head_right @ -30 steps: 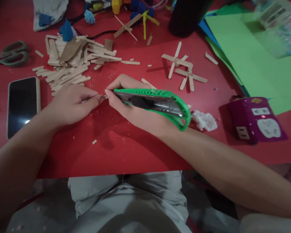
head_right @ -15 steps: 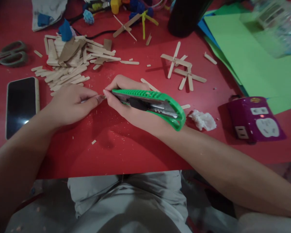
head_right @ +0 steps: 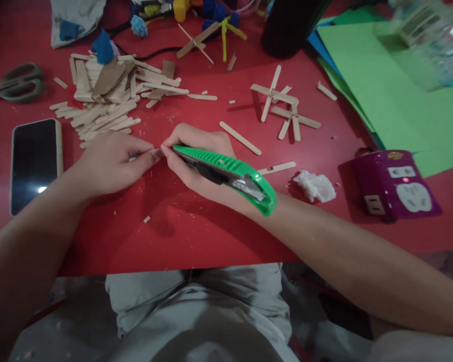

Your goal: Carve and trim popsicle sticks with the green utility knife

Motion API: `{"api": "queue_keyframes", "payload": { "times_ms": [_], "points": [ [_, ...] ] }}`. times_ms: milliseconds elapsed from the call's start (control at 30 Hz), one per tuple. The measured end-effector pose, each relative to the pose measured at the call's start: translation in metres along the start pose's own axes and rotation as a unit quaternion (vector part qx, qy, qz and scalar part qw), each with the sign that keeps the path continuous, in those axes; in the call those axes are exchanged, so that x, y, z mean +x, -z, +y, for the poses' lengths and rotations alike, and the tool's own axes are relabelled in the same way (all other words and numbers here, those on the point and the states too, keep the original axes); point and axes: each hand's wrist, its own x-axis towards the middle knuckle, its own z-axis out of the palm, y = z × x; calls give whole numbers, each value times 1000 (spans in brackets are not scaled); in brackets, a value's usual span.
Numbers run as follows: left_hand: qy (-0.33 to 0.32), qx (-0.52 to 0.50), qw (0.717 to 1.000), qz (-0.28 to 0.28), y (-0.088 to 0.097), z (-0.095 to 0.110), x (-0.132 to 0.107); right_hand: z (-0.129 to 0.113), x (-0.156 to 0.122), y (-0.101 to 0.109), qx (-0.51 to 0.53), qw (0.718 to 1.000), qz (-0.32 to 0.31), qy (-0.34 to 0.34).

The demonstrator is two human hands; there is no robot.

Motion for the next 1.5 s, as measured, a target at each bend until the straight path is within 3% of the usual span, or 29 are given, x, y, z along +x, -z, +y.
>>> {"api": "queue_keyframes", "payload": {
  "times_ms": [400, 600, 1500],
  "points": [
    [-5, -8, 1000, -7, 3, -1, 0, -1, -4, 1, 73, 996, -8, -42],
    [-6, -11, 1000, -6, 3, -2, -1, -4, -2, 0, 53, 997, 35, -48],
    [-3, -19, 1000, -12, 3, -2, 0, -1, -1, 1, 65, 997, -5, -38]
  ]
}}
